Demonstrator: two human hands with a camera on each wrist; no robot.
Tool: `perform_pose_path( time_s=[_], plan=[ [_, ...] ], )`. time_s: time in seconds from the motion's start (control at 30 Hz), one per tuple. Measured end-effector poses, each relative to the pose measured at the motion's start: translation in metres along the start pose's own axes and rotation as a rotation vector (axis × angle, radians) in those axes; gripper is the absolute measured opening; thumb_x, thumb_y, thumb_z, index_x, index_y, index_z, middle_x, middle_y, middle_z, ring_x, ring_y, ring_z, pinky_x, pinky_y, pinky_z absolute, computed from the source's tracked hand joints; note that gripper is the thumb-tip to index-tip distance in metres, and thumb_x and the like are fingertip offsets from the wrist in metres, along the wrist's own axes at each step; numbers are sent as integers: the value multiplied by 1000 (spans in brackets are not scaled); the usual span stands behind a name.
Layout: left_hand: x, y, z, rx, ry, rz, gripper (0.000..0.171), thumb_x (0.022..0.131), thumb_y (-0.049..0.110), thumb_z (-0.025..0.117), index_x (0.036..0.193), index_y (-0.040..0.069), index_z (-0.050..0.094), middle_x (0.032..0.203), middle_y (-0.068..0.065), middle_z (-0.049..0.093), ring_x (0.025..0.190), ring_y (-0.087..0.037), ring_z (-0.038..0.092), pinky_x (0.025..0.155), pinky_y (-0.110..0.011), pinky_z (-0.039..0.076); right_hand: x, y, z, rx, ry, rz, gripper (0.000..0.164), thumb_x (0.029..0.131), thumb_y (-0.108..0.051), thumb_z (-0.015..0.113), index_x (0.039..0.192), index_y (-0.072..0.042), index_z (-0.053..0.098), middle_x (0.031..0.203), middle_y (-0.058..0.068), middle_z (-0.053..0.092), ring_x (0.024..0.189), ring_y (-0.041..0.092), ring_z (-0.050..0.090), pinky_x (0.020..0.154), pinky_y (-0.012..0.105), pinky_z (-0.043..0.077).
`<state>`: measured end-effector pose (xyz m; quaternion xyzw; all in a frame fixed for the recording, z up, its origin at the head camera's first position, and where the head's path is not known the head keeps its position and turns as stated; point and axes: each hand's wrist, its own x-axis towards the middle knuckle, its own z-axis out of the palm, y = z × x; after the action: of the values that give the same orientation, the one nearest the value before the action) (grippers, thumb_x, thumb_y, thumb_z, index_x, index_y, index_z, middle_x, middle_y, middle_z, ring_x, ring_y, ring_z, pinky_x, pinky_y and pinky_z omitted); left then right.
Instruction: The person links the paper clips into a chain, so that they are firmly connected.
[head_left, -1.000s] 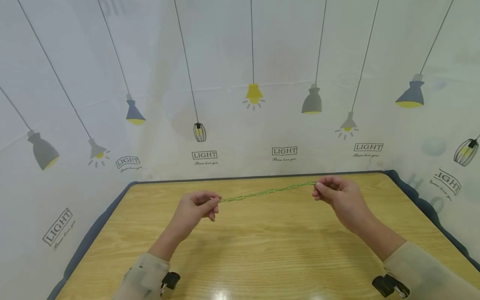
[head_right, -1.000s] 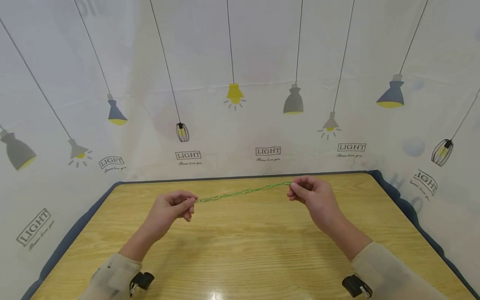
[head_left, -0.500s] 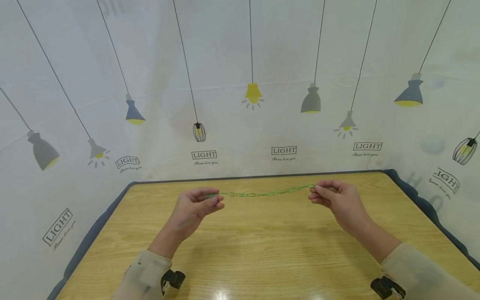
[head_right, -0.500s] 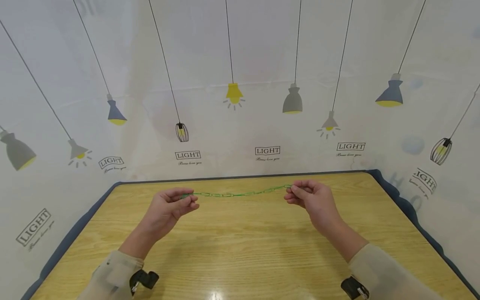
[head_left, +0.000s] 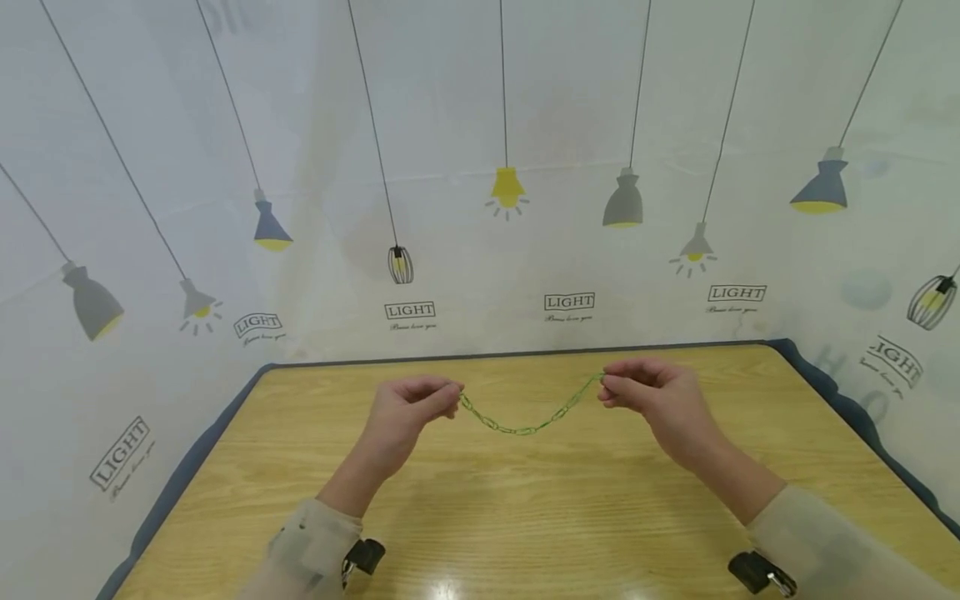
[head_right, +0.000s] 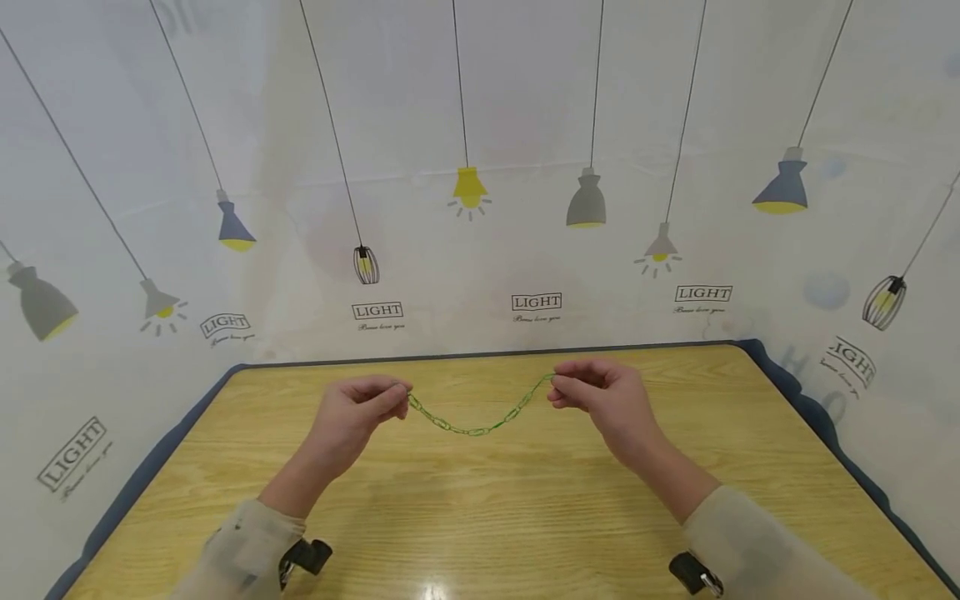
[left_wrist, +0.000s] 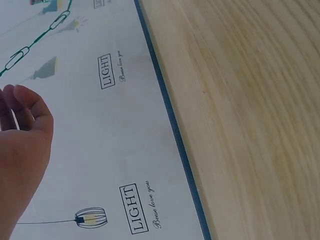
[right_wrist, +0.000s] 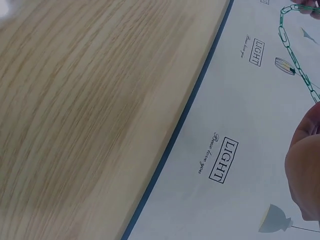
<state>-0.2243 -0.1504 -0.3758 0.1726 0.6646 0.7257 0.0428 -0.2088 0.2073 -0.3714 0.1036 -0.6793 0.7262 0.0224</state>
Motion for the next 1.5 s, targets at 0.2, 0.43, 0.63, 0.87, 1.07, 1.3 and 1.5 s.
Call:
perform_pose_path(
  time_s=[0.2, 0.43, 0.63, 0.87, 1.07, 1.3, 1.5],
  plan=[
    [5, 3, 23, 55, -23, 39, 4, 98, 12, 78, 99, 10, 81, 98, 4, 82, 95, -13, 78, 96, -35, 63, -1, -8, 15, -73, -21, -5, 11, 101, -3, 71, 111, -1, 73, 99, -2, 75, 87, 9, 74, 85, 26, 65],
    [9, 1, 43, 127, -45, 34, 19, 103, 9, 71, 117, -3, 74, 108, -17, 78, 92, -11, 76, 91, -36, 65, 1, -14, 29, -124, -71, -31, 21, 105, -3, 64, 122, 9, 65, 103, 1, 72, 93, 10, 72, 86, 25, 64],
    [11, 1, 56, 205, -41, 48, 18, 104, 6, 68, 118, -2, 74, 116, -23, 75, 93, -8, 73, 90, -33, 64, 5, -13, 37, -102, -83, -8, 21, 106, 2, 58, 122, 16, 59, 104, 3, 73, 96, 12, 73, 87, 25, 64],
    [15, 1, 67, 241, -18, 115, 18, 103, 10, 71, 117, 2, 77, 114, -19, 74, 92, -8, 70, 87, -28, 63, 8, -13, 46, -81, -124, -26, 18, 109, -2, 57, 121, 11, 59, 101, 0, 73, 94, 12, 74, 84, 26, 64],
    [18, -1, 74, 287, 26, 181, 15, 100, 9, 74, 114, 3, 79, 113, -16, 76, 94, -5, 72, 87, -28, 65, 10, -16, 56, -67, -153, -16, 23, 108, -6, 61, 127, 6, 63, 97, -1, 74, 86, 10, 71, 80, 26, 63],
    [20, -3, 78, 414, 86, 439, 8, 94, 5, 81, 102, 4, 81, 100, -13, 80, 90, -15, 78, 83, -30, 66, 10, -18, 63, 8, -150, 16, 22, 104, -4, 66, 122, 10, 67, 92, 0, 78, 82, 11, 74, 79, 28, 65],
    [22, -5, 79, 516, 113, 617, 4, 91, 1, 82, 93, 5, 82, 94, -9, 80, 85, -22, 78, 77, -26, 65, 9, -17, 65, 39, -158, 17, 22, 102, -5, 70, 117, 11, 67, 90, 4, 80, 79, 14, 78, 79, 33, 67]
  ],
)
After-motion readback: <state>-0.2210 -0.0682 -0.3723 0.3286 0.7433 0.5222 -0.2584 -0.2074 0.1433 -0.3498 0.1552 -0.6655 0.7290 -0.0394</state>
